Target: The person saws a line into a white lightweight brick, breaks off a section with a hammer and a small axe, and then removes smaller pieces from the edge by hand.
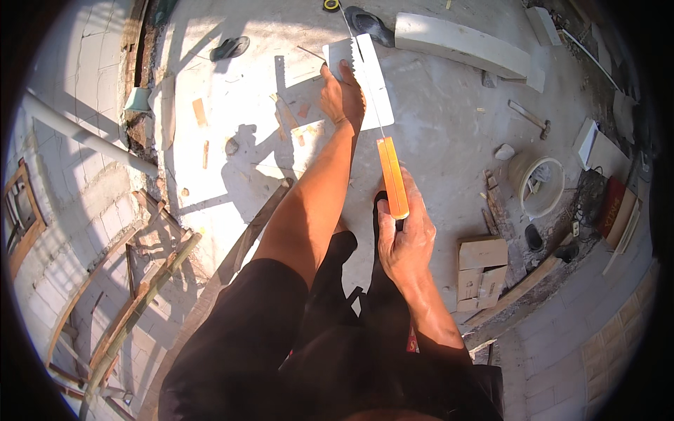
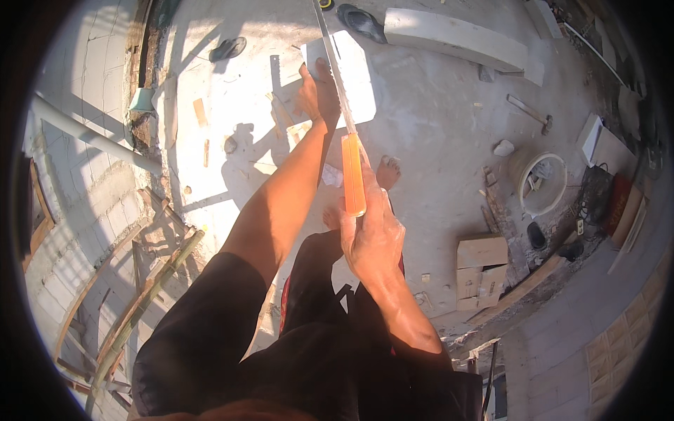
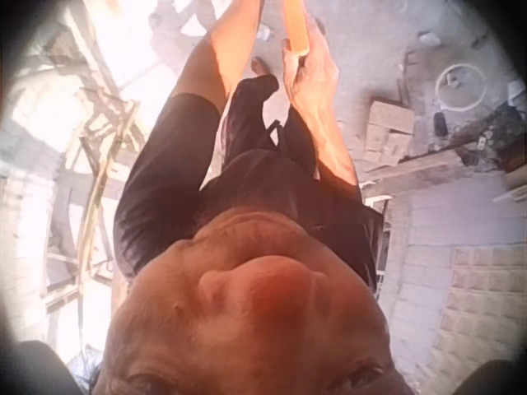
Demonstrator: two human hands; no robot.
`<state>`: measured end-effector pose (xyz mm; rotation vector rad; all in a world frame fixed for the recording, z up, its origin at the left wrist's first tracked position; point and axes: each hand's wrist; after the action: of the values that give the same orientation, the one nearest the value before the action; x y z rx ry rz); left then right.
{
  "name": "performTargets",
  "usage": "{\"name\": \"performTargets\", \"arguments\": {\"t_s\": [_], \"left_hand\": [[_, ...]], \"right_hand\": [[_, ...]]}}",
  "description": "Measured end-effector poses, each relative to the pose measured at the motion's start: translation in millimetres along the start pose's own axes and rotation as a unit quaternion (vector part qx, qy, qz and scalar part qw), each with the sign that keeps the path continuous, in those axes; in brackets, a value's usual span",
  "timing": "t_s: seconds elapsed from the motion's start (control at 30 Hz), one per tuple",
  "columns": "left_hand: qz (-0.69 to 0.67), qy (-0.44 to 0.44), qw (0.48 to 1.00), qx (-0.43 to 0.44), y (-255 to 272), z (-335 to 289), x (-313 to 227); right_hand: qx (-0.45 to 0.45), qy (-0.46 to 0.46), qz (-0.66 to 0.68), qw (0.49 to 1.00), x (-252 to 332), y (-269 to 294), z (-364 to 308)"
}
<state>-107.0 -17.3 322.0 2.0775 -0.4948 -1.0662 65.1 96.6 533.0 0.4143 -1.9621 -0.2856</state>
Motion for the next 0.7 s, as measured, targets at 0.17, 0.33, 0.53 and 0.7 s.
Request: {"name": "performTargets", "arguments": {"t_s": [0.17, 0.33, 0.53, 0.7], "left_hand": [[-0.05, 0.026, 0.998, 0.032, 2.7, 0.8, 0.0], [-0.015, 0.026, 0.999, 0.016, -0.8, 4.8, 1.1], [-0.068, 0.006, 0.997, 0.037, 1.4, 1.4, -3.4], [-0.083, 0.016, 0.996, 0.042, -1.9, 3.2, -8.1]], "right_hand": [[-0.02, 0.028, -0.043, 0.999, 0.9, -5.7, 2.4], [-0.008, -0.061, -0.049, 0.997, 12.9, -7.3, -30.0], [-0.041, -0.033, -0.056, 0.997, 40.6, -0.1, -40.8], [0.004, -0.088, -0.129, 0.988, 64.9, -2.0, 76.0]]}}
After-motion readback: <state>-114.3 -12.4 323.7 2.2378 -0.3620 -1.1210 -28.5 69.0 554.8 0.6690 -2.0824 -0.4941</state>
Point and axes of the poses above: each hand's wrist, its own z-axis towards the middle knuckle, its own y-axis out of the back of the hand, x = y × z, and after that the axes turned 7 degrees about x, right-handed
